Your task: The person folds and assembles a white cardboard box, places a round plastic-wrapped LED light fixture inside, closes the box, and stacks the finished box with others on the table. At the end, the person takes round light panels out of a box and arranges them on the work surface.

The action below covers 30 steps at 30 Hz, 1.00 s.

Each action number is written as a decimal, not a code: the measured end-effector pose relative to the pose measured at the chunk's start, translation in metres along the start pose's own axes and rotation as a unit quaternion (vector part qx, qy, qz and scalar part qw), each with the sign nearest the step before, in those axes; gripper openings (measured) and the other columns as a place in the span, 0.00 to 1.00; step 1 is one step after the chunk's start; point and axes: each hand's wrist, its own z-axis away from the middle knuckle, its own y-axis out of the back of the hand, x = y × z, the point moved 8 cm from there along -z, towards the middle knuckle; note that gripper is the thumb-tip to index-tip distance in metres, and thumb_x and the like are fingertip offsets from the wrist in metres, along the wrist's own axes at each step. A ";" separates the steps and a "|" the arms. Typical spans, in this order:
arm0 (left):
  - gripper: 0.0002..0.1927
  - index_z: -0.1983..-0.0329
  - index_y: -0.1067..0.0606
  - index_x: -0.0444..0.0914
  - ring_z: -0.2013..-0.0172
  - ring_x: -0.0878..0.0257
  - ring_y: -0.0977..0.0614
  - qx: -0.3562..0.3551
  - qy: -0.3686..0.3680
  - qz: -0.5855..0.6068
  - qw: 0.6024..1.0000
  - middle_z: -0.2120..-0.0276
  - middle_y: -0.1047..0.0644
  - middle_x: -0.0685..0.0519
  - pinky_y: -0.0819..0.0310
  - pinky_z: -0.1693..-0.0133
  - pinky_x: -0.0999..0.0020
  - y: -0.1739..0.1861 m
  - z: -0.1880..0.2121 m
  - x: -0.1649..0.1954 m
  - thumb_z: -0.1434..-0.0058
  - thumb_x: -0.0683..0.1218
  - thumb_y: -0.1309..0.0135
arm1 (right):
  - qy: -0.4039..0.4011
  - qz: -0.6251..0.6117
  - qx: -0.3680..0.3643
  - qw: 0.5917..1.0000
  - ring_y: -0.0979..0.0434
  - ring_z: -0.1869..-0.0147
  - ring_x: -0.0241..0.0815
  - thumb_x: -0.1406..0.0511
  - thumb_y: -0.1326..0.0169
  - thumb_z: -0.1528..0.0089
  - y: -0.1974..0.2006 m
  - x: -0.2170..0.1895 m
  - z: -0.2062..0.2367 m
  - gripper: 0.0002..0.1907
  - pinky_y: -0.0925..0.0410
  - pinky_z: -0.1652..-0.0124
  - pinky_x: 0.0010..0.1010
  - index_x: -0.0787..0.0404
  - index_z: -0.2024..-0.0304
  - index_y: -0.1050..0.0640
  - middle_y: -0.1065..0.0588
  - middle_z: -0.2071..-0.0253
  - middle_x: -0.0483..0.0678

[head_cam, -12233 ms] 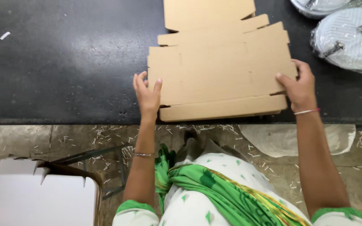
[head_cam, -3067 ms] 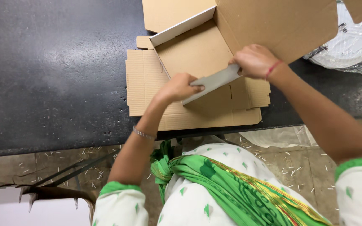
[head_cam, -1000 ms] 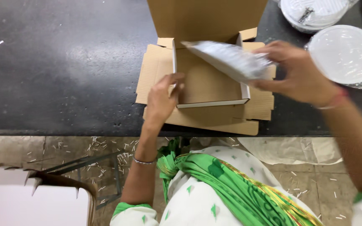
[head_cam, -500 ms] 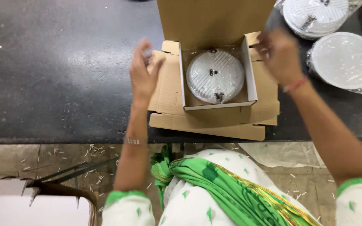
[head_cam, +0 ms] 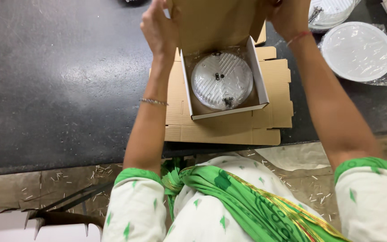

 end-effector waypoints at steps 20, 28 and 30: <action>0.50 0.29 0.35 0.42 0.40 0.38 0.29 -0.465 0.032 0.059 0.883 0.34 0.37 0.32 0.34 0.41 0.49 0.048 0.201 0.002 0.55 0.53 0.25 | -0.062 0.022 -0.344 0.937 0.34 0.30 0.57 0.52 0.32 0.51 -0.002 -0.024 0.186 0.51 0.38 0.38 0.44 0.52 0.28 0.37 0.37 0.29 0.55; 0.50 0.24 0.39 0.45 0.48 0.51 0.17 -0.396 0.074 0.119 0.908 0.42 0.22 0.45 0.19 0.46 0.57 0.057 0.197 0.014 0.49 0.47 0.28 | -0.247 -0.167 -0.260 0.919 0.19 0.42 0.40 0.68 0.37 0.49 -0.004 -0.026 0.195 0.45 0.25 0.42 0.31 0.47 0.28 0.30 0.23 0.35 0.48; 0.52 0.24 0.42 0.45 0.55 0.53 0.13 -0.407 0.165 0.185 0.879 0.46 0.18 0.47 0.15 0.50 0.59 0.062 0.174 0.011 0.51 0.49 0.29 | -0.192 -0.189 -0.215 0.939 0.22 0.38 0.39 0.67 0.34 0.47 0.019 -0.027 0.165 0.38 0.26 0.42 0.31 0.54 0.33 0.26 0.27 0.32 0.49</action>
